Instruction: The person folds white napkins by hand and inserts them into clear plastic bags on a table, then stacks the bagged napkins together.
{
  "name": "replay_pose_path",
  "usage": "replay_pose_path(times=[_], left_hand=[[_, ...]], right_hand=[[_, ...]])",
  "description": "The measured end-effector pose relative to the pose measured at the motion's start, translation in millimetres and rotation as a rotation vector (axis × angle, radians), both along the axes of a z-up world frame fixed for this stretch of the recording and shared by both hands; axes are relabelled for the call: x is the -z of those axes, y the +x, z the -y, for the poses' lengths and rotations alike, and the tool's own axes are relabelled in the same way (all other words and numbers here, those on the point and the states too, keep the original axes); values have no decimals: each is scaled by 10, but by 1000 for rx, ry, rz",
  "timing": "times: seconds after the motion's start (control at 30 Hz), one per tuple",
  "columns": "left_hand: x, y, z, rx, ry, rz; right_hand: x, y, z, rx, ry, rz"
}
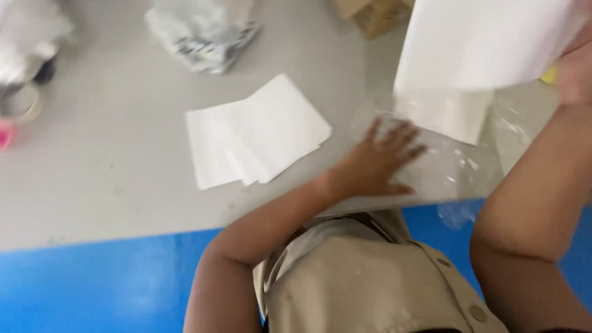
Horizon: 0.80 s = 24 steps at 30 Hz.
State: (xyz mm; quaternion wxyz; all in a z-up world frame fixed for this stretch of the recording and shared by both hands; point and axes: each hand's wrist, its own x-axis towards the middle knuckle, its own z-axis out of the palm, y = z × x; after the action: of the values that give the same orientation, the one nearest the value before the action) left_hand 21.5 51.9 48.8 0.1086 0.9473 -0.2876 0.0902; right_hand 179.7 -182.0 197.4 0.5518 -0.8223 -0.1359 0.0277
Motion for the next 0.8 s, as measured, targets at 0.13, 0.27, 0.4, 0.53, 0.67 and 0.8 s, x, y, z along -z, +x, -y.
replay_pose_path(times=[0.13, 0.27, 0.4, 0.53, 0.67, 0.8], left_hand=[[-201, -754, -600, -124, -288, -193], [-653, -1656, -1638, -790, -754, -476], [-438, -2020, -2151, -1100, -893, -308], [53, -1860, -2472, -1241, -886, 16], [-100, -1514, -2521, -1211, -1019, -28], [-114, -1358, -2646, -1251, -935, -209]], right_hand=[[684, -137, -1227, -245, 252, -142], [1011, -59, -1955, -560, 200, -186], [631, 22, -2397, -840, -127, -138], [378, -82, -2864, -804, -686, -26], [533, 127, -3120, -885, -823, 12], [319, -209, -3353, -1031, -980, 144]])
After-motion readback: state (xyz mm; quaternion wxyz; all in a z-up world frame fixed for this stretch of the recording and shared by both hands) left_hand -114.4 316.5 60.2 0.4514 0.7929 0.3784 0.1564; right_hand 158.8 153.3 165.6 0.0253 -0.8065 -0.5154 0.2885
